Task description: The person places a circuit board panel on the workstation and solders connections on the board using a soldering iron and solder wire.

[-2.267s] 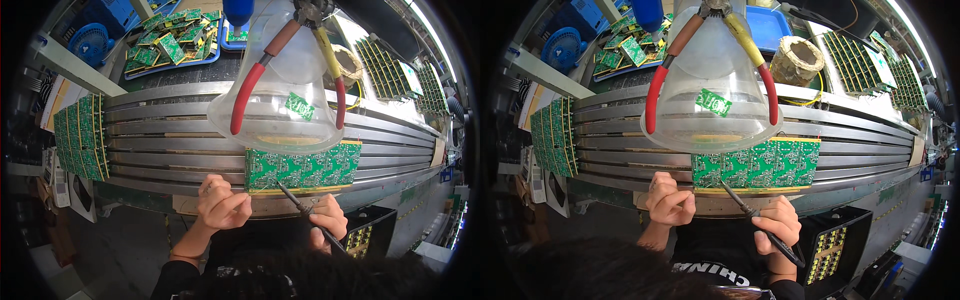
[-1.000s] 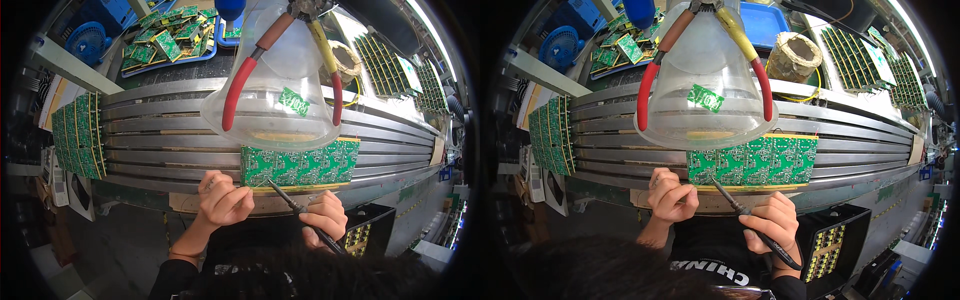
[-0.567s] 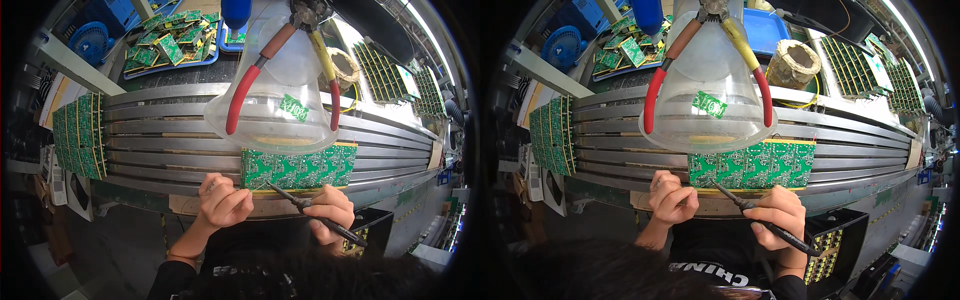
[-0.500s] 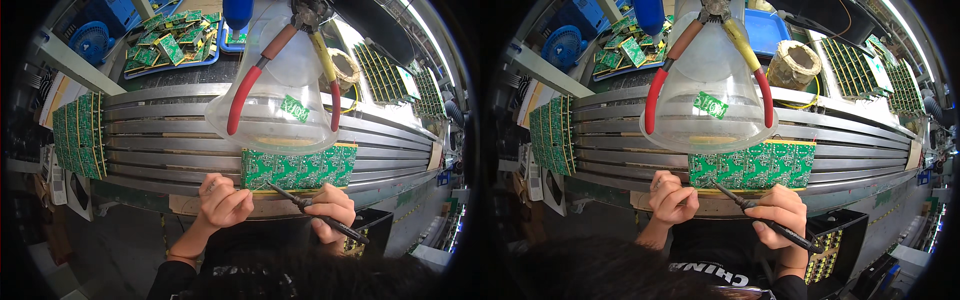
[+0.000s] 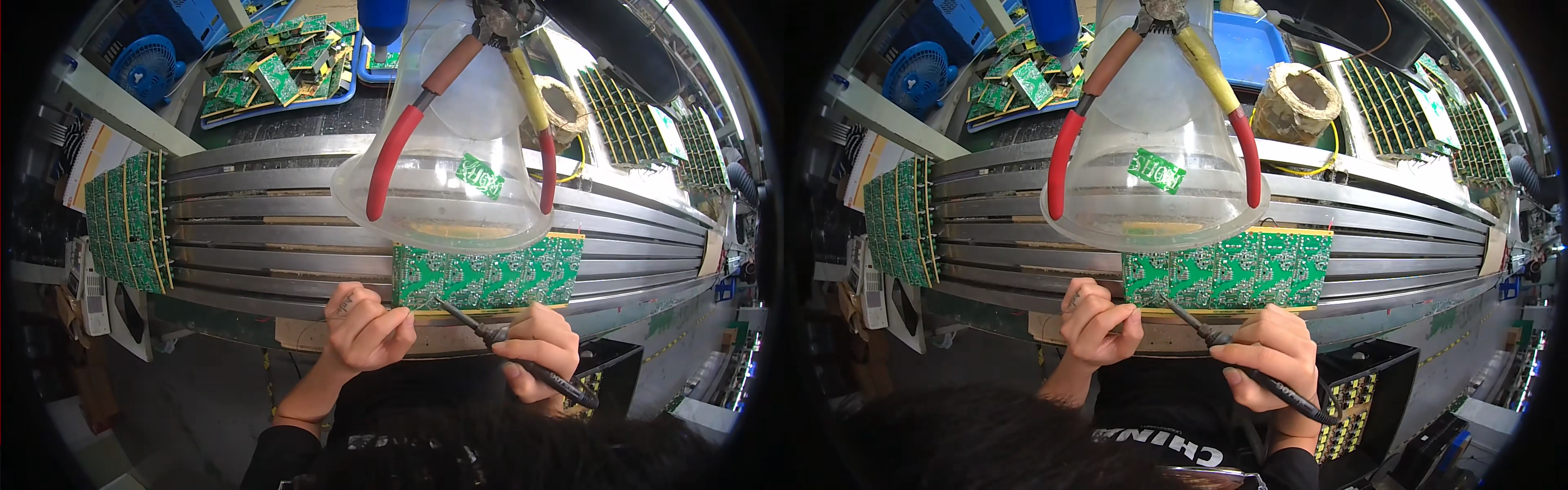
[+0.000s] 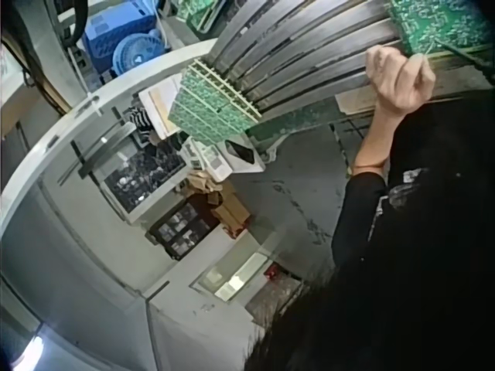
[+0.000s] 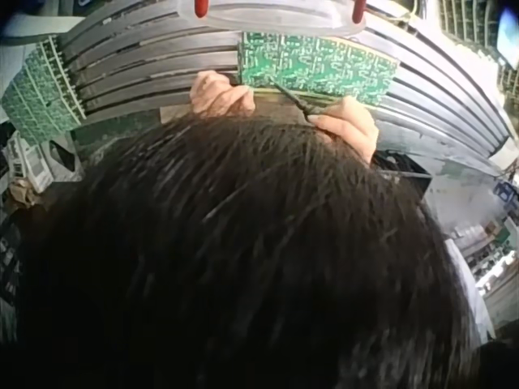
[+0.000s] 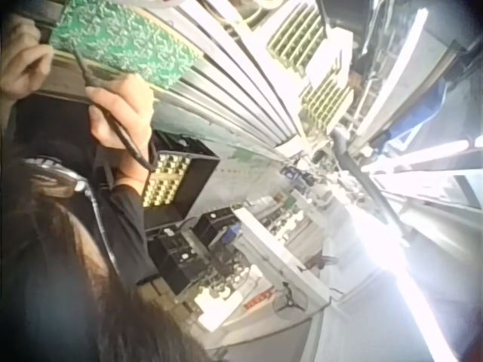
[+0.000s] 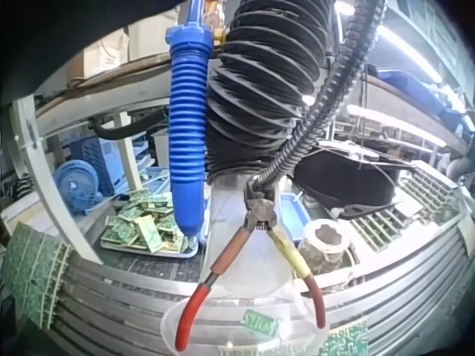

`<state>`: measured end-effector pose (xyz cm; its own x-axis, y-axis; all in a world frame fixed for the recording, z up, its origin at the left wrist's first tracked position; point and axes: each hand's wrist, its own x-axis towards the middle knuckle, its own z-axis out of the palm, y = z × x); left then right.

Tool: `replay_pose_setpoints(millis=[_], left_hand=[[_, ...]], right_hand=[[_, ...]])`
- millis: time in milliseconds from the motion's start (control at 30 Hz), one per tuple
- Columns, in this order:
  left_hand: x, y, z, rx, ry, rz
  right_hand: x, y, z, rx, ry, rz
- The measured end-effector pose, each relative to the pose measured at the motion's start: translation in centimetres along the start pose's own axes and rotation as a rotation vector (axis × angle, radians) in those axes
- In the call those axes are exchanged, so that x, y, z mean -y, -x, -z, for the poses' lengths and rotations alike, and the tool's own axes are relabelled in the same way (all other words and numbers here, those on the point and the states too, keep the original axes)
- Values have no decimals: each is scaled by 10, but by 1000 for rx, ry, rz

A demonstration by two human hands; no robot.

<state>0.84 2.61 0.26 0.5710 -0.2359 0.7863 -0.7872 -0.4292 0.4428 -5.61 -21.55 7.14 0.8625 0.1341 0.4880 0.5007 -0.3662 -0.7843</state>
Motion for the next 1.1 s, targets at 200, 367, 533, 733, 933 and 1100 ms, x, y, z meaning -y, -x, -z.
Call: replay_pose_setpoints(millis=[200, 367, 533, 733, 933, 1100], left_hand=[[0, 0, 0, 0, 6, -18], [2, 3, -1, -33, 30, -13], [3, 8, 2, -123, 71, 57], [6, 12, 6, -37, 53, 30], [4, 10, 1, -86, 59, 48], [2, 9, 2, -89, 50, 45]], right_hand=[[5, -2, -1, 18, 47, 23], [5, 0, -1, 29, 37, 11], [4, 1, -6, 29, 70, 37], [2, 6, -5, -3, 60, 62], [0, 8, -8, -10, 69, 52], [0, 11, -7, -62, 37, 75]])
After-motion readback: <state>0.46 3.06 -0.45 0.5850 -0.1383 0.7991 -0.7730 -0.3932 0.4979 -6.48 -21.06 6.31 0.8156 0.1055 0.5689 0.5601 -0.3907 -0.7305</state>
